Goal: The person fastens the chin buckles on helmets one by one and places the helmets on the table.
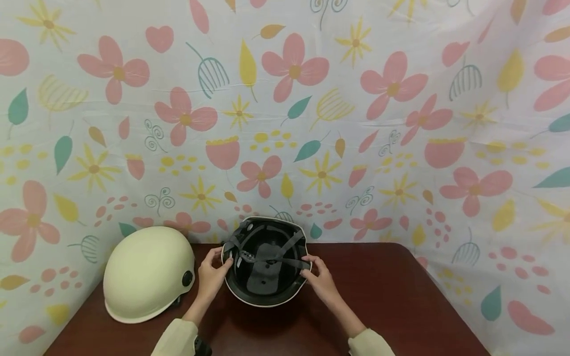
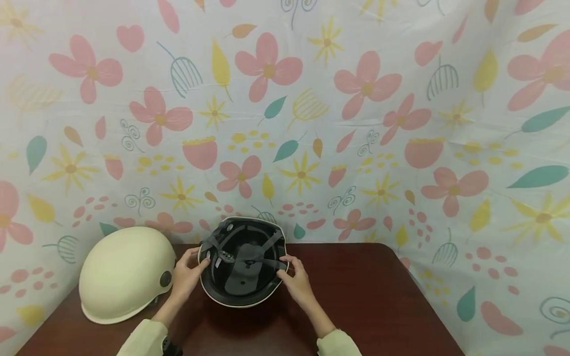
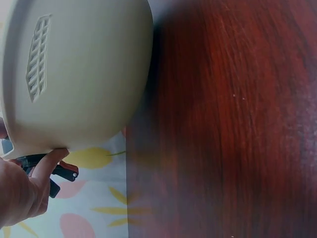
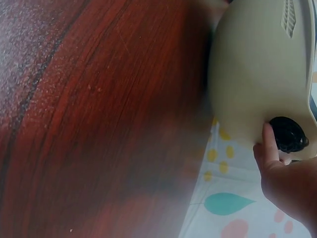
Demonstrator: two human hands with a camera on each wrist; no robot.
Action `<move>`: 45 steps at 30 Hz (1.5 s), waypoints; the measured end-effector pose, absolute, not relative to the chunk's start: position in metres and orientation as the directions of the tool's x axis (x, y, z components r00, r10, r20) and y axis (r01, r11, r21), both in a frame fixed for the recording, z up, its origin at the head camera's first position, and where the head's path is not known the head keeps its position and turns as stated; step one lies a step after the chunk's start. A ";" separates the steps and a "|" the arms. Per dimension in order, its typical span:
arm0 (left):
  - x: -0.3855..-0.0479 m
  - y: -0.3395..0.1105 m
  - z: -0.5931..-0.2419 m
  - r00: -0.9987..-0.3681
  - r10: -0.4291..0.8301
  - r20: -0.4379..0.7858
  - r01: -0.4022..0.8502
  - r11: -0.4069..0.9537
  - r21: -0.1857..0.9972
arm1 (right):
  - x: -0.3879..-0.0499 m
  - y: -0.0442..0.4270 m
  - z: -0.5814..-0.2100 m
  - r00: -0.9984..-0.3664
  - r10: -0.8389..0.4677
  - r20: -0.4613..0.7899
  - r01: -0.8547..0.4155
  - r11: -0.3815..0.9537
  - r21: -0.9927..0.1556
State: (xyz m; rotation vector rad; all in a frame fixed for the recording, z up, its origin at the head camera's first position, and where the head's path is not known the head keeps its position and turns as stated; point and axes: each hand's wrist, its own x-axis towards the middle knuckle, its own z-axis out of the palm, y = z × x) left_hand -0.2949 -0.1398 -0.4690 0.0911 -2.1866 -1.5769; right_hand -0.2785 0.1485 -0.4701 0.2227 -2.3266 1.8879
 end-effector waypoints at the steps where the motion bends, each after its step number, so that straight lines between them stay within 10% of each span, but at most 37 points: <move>1: -0.295 -0.140 -0.469 -0.901 -0.300 0.313 0.203 0.348 0.916 | -0.279 0.149 -0.470 -0.980 -0.028 0.199 -0.201 0.206 -0.958; 45: -0.278 -0.129 -0.462 -0.901 -0.252 0.354 0.282 0.279 0.918 | -0.275 0.169 -0.477 -0.991 -0.045 0.128 -0.133 0.167 -0.977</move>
